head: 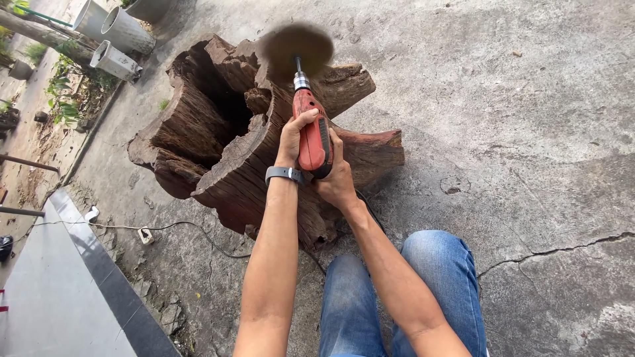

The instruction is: The person uses a red power drill with a sanding disc attachment to sand the surface of a large, hollowed-out tree stump. The person moves the tool across the top and inner surfaces of the stump, generating wood dust.

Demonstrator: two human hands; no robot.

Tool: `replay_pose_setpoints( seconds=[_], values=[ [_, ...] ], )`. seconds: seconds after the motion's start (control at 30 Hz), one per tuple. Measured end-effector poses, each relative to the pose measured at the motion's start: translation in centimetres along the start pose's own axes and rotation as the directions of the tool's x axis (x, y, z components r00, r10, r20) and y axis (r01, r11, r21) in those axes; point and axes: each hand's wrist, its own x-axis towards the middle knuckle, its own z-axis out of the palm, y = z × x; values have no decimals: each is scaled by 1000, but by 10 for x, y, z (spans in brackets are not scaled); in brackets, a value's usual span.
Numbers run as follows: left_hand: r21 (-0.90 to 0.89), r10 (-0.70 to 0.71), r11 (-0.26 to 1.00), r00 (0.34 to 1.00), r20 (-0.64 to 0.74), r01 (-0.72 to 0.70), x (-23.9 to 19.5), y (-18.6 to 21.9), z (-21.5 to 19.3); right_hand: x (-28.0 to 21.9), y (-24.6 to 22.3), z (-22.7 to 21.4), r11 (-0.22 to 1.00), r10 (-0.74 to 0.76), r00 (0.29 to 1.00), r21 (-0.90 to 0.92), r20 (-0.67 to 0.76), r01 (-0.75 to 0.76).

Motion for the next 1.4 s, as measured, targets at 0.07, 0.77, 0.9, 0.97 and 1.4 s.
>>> replay_pose_setpoints(
  seconds=[0.07,0.77,0.9,0.97,1.4],
  values=[
    [-8,-5,1000,1000,-4,5,2,-4,-2,1,2,1,1000,18,1000,-6,0,-18],
    [-2,-66,998,998,1,66,10,-15,-1,0,7,-4,997,74,997,-3,-15,-74],
    [-29,-60,998,998,13,60,6,-17,-1,-3,8,-6,996,82,997,-20,-8,-82],
    [-14,-59,998,998,19,59,8,-21,-4,-5,7,-8,996,89,996,-15,-13,-89],
    [-33,-23,999,1000,12,24,-18,-23,-5,-24,6,-9,999,43,999,-34,6,-43]
  ],
)
